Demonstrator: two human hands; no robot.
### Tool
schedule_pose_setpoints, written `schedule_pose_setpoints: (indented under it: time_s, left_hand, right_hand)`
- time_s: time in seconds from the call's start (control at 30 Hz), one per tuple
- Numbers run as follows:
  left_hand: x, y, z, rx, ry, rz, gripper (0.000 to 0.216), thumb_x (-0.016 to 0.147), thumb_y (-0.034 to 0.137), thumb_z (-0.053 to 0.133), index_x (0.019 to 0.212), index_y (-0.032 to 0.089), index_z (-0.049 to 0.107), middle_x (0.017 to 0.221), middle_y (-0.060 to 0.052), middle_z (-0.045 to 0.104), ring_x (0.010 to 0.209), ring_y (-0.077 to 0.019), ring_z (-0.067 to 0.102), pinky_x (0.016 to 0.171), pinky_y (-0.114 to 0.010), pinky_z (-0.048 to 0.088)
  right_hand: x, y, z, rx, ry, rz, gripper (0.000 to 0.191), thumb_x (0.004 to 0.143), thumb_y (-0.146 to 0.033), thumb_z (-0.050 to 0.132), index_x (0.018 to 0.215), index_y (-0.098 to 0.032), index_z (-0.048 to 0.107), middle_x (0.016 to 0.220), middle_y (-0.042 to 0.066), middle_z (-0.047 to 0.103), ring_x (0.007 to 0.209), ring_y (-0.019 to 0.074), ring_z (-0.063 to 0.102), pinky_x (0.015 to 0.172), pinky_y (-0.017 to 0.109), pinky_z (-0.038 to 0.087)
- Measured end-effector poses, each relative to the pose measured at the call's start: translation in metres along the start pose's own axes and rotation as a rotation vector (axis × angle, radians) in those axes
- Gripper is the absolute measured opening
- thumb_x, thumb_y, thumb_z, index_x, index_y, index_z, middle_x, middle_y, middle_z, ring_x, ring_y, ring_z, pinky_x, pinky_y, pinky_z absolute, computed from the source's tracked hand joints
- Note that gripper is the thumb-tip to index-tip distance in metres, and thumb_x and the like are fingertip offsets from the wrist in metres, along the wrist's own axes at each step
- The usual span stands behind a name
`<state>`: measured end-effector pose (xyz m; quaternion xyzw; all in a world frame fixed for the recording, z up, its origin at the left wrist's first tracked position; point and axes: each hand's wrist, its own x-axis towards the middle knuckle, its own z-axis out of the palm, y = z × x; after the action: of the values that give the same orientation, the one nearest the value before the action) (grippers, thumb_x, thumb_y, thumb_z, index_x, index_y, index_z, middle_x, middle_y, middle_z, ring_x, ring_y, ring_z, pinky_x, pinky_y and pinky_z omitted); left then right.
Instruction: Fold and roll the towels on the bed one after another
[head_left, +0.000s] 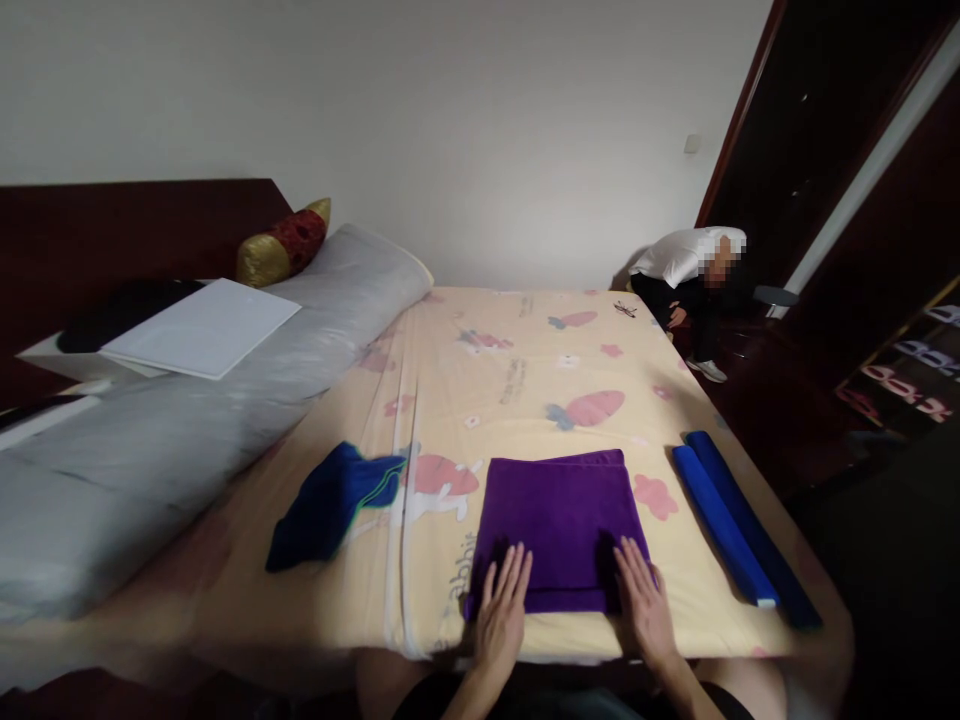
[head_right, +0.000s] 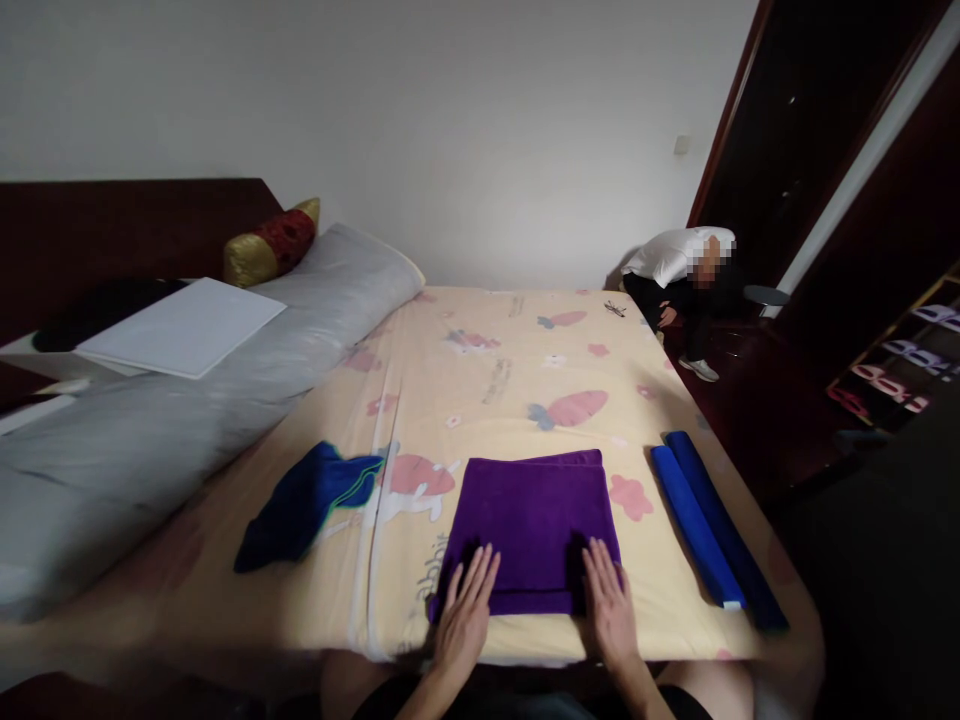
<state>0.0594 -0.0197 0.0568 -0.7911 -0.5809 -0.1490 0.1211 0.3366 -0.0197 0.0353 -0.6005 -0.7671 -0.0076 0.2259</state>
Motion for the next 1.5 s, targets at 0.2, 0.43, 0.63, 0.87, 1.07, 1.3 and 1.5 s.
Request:
schedule_pose_setpoints:
  time_s: [0.2,0.43,0.63,0.87,1.07,1.3,1.5]
  left_hand:
    - [0.006,0.039,0.013,-0.064,-0.046,0.090,0.066,0.092,0.014,0.031,0.154,0.021,0.009,0.154,-0.005,0.037,0.139,-0.0189,0.039,0.110,-0.042,0.040]
    - [-0.018,-0.063,-0.007,0.002,-0.079,0.060,0.062,0.097,0.034,0.038,0.153,0.030,0.011,0.154,-0.002,0.037,0.139,-0.0207,0.039,0.113,-0.047,0.032]
    - [-0.015,-0.053,-0.020,-0.070,0.007,0.162,0.061,0.095,0.012,0.021,0.153,0.027,0.014,0.150,-0.001,0.043,0.137,-0.0179,0.042,0.112,-0.041,0.039]
    - [-0.009,0.019,-0.028,-0.231,-0.142,0.441,0.064,0.094,0.017,0.037,0.154,0.021,0.014,0.154,0.000,0.037,0.139,-0.0146,0.038,0.113,-0.031,0.039]
    - [-0.017,-0.057,-0.045,-0.091,-0.188,0.358,0.058,0.098,0.026,0.034,0.153,0.028,0.015,0.153,0.002,0.039,0.137,-0.0130,0.041,0.112,-0.030,0.035]
    - [-0.038,-0.088,-0.039,0.029,-0.077,0.333,0.062,0.092,0.013,0.037,0.151,0.031,0.027,0.147,0.002,0.048,0.134,-0.0154,0.046,0.112,-0.030,0.032]
    - [-0.045,-0.082,-0.019,-0.011,-0.072,0.362,0.068,0.077,-0.001,0.038,0.137,0.031,0.050,0.125,0.005,0.067,0.114,-0.0143,0.060,0.104,-0.029,0.038]
  right_hand:
    - [0.008,-0.073,0.018,0.174,-0.096,-0.227,0.060,0.099,-0.025,0.034,0.154,-0.027,0.012,0.153,0.002,0.036,0.139,0.0207,0.037,0.110,0.039,0.039]
    - [-0.010,0.029,-0.012,0.044,-0.101,-0.194,0.060,0.098,-0.035,0.043,0.153,-0.030,0.019,0.151,0.002,0.040,0.136,0.0223,0.043,0.108,0.040,0.040]
    - [-0.025,0.035,-0.017,0.124,-0.071,-0.165,0.054,0.099,-0.033,0.021,0.153,-0.027,0.021,0.154,0.004,0.035,0.141,0.0246,0.035,0.109,0.046,0.039]
    - [-0.009,-0.046,-0.014,0.296,-0.339,-0.343,0.053,0.100,-0.029,0.034,0.152,-0.030,0.021,0.153,0.001,0.036,0.141,0.0175,0.033,0.115,0.037,0.033]
    - [-0.015,0.032,-0.036,0.167,-0.285,-0.241,0.054,0.098,-0.028,0.038,0.151,-0.029,0.026,0.150,0.002,0.041,0.138,0.0190,0.040,0.112,0.037,0.037]
    - [-0.044,0.070,-0.039,-0.003,-0.218,-0.218,0.066,0.089,-0.020,0.041,0.152,-0.027,0.023,0.156,0.006,0.030,0.139,0.0248,0.037,0.106,0.042,0.037]
    - [-0.043,0.060,-0.031,0.075,-0.255,-0.266,0.056,0.091,-0.021,0.041,0.145,-0.032,0.041,0.139,0.002,0.056,0.122,0.0221,0.054,0.101,0.038,0.039]
